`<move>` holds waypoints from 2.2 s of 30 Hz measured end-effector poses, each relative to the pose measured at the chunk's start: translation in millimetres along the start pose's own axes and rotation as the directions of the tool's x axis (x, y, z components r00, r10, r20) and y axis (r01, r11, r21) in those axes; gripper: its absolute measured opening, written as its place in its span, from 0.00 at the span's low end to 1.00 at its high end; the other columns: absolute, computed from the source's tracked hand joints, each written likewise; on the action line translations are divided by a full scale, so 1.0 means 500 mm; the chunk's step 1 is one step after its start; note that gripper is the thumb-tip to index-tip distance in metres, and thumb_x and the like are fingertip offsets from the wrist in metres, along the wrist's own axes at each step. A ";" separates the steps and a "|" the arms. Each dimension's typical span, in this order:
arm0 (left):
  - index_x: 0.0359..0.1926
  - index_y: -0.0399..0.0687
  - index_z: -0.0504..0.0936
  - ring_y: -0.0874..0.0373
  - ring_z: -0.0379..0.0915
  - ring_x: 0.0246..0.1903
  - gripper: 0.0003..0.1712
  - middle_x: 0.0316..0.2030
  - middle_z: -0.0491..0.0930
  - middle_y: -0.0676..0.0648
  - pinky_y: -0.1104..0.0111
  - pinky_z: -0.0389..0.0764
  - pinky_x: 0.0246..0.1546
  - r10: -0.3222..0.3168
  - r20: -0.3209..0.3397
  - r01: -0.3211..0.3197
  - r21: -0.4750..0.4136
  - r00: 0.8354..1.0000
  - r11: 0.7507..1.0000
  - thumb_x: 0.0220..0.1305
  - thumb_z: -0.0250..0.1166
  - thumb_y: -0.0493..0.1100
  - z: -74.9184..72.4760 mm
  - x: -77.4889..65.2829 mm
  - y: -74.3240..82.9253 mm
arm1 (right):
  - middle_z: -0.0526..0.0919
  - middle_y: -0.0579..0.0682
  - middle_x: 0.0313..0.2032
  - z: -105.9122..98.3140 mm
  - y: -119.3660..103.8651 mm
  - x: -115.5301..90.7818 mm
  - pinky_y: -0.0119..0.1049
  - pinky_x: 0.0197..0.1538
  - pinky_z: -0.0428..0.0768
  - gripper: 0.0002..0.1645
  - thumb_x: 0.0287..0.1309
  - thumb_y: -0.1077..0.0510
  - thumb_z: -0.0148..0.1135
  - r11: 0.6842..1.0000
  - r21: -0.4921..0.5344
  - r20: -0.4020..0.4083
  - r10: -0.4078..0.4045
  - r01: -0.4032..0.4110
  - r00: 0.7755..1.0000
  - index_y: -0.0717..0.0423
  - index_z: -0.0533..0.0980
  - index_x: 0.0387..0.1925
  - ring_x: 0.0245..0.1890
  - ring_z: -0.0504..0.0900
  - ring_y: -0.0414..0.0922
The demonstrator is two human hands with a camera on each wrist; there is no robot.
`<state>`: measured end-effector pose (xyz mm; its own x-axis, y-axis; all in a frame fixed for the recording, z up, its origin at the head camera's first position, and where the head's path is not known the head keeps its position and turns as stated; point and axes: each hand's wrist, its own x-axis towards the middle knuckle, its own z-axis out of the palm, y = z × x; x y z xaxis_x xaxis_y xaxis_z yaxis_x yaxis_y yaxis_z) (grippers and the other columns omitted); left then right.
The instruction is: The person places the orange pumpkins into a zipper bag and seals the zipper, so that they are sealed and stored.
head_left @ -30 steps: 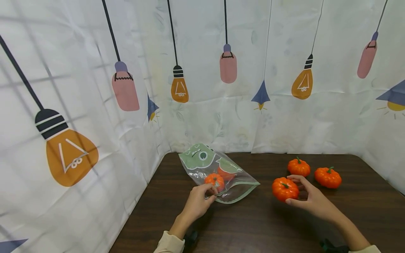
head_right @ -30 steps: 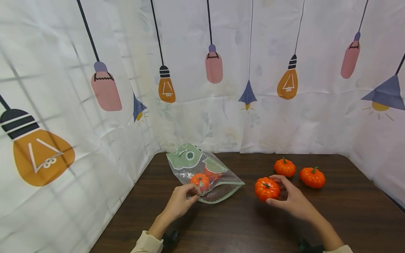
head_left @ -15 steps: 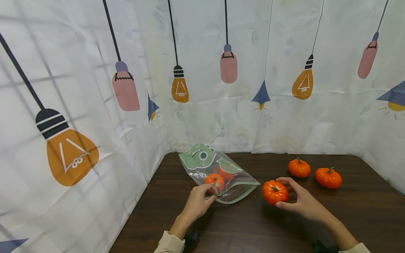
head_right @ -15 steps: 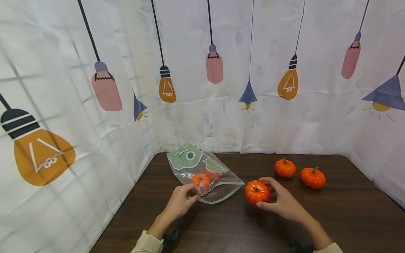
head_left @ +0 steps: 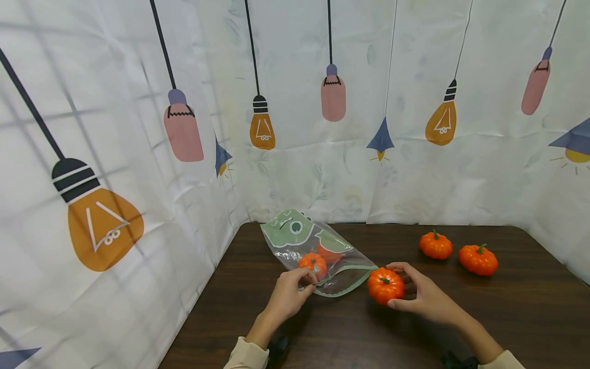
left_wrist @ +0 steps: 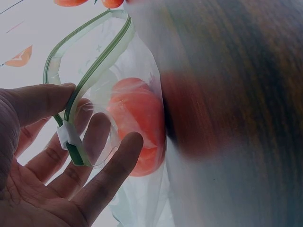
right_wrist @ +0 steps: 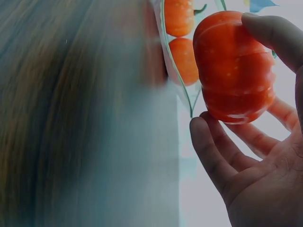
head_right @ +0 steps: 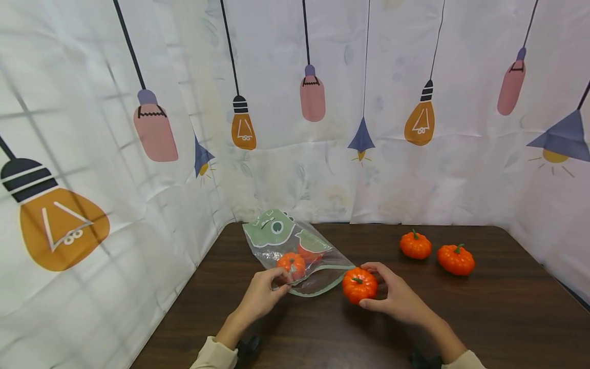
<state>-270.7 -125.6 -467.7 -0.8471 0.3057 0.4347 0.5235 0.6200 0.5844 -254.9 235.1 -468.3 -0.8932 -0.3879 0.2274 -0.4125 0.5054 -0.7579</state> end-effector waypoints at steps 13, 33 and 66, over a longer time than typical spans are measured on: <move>0.31 0.54 0.82 0.61 0.86 0.37 0.10 0.35 0.88 0.55 0.68 0.79 0.40 -0.005 0.001 0.005 0.004 1.000 1.000 0.58 0.72 0.33 0.000 0.001 0.001 | 0.78 0.47 0.58 0.051 -0.004 0.036 0.34 0.51 0.81 0.41 0.55 0.45 0.76 0.996 -0.014 0.015 -0.085 0.085 0.996 0.45 0.67 0.67 0.50 0.79 0.40; 0.31 0.53 0.82 0.60 0.87 0.39 0.10 0.35 0.88 0.55 0.65 0.82 0.42 -0.006 0.012 0.006 -0.032 1.000 0.999 0.58 0.72 0.32 -0.001 0.002 0.004 | 0.79 0.52 0.61 0.125 -0.023 0.073 0.35 0.55 0.81 0.45 0.53 0.40 0.77 1.000 0.001 0.022 -0.028 0.028 0.999 0.47 0.67 0.68 0.53 0.81 0.45; 0.32 0.54 0.81 0.66 0.82 0.35 0.10 0.33 0.87 0.55 0.68 0.80 0.41 -0.023 0.050 0.026 -0.058 0.998 0.998 0.60 0.72 0.35 0.001 0.000 0.001 | 0.82 0.57 0.61 0.191 -0.058 0.113 0.55 0.61 0.78 0.45 0.56 0.38 0.73 0.990 -0.072 -0.041 0.118 -0.121 0.992 0.60 0.71 0.67 0.57 0.82 0.51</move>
<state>-270.8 -125.0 -467.7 -0.8624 0.3274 0.3860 0.5058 0.5849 0.6340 -276.4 125.2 -491.9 -0.9422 -0.2939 0.1610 -0.3134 0.6029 -0.7337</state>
